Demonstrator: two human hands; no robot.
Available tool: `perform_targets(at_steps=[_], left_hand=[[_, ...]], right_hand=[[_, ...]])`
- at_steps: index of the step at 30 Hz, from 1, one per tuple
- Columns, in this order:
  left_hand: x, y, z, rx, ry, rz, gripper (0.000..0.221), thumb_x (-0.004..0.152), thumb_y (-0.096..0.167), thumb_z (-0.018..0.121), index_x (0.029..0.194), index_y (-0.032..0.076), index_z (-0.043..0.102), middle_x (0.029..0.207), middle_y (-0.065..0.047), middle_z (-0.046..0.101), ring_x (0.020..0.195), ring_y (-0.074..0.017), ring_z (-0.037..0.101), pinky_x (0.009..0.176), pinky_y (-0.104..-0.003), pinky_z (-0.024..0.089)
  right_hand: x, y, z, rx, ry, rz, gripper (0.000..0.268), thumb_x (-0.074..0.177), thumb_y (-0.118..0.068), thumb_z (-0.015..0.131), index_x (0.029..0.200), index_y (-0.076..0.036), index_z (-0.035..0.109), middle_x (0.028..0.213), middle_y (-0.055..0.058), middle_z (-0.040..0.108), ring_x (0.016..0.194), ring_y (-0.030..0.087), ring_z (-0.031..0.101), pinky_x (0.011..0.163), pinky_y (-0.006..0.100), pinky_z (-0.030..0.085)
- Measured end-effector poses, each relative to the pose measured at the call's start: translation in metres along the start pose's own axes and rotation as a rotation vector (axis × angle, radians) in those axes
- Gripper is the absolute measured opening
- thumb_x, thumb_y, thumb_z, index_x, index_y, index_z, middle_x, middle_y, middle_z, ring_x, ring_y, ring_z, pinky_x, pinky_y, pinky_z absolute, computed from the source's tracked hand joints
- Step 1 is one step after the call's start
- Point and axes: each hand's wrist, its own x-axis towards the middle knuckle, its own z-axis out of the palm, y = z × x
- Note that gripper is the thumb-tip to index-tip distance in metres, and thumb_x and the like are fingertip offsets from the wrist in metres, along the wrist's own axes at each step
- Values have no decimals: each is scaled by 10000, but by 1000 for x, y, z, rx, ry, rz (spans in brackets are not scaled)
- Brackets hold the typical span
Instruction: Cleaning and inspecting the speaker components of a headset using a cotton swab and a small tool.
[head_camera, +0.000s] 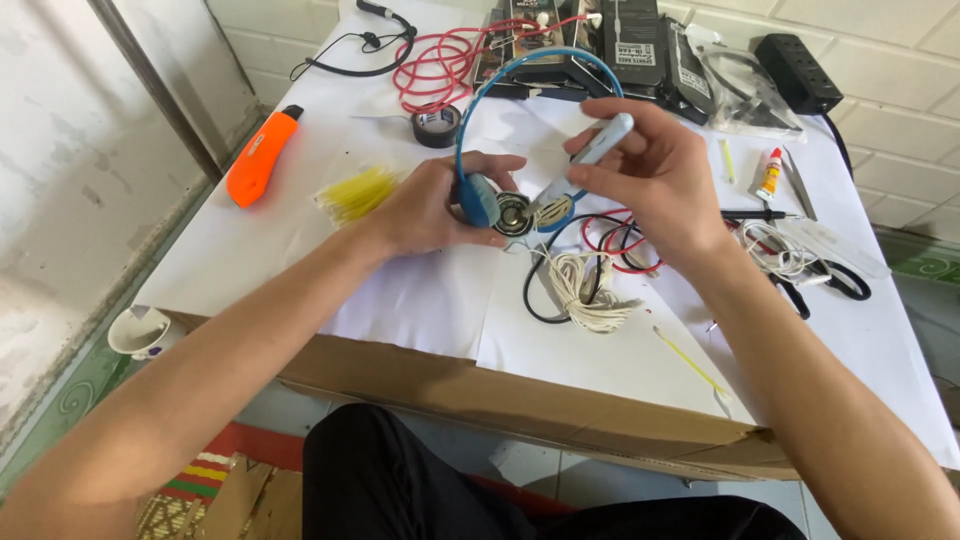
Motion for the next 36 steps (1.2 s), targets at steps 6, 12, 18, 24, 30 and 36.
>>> perform_targets(at_steps=[6, 12, 18, 24, 30, 36], left_hand=[[2, -9, -1, -32, 62, 78, 746, 601, 28, 970, 1271, 154, 667, 1019, -17, 764, 785, -101, 641, 753, -244, 537], [2, -31, 5, 89, 109, 105, 600, 689, 232, 981, 1227, 177, 721, 1046, -116, 755, 994, -295, 729, 951, -435, 560], [1, -10, 2, 51, 83, 98, 513, 688, 163, 988, 1122, 158, 714, 1006, -140, 767, 1001, -368, 746, 932, -470, 576], [6, -16, -3, 98, 88, 177, 456, 684, 195, 991, 1028, 134, 699, 941, -111, 761, 955, -340, 748, 893, -464, 578], [5, -25, -1, 60, 96, 161, 450, 651, 162, 1000, 982, 141, 695, 939, -116, 758, 976, -334, 740, 877, -453, 592], [4, -25, 2, 27, 149, 112, 470, 647, 182, 1019, 983, 140, 693, 1014, -144, 762, 1040, -361, 731, 906, -470, 587]], right_hand=[[-10, -11, 8, -82, -139, -97, 497, 955, 113, 671, 1403, -13, 497, 1115, 128, 716, 802, 70, 577, 679, 177, 476], [-14, -1, 5, -273, -28, -124, 290, 867, -68, 876, 1107, -15, 721, 775, 68, 693, 706, 130, 613, 687, 244, 502], [-10, -4, -2, -411, 11, -125, 262, 851, -144, 903, 1026, -32, 743, 690, 95, 700, 651, 203, 667, 666, 289, 541], [-3, 3, -5, -344, 8, -48, 263, 895, -130, 875, 1105, -47, 738, 704, 57, 706, 677, 146, 661, 729, 261, 566], [-8, 0, 1, -369, -40, -59, 247, 873, -112, 871, 1096, -72, 771, 725, 89, 727, 677, 152, 668, 691, 269, 559], [-10, -4, -1, -402, -34, -135, 227, 905, -103, 864, 1114, -89, 776, 749, 98, 723, 675, 150, 648, 683, 261, 551]])
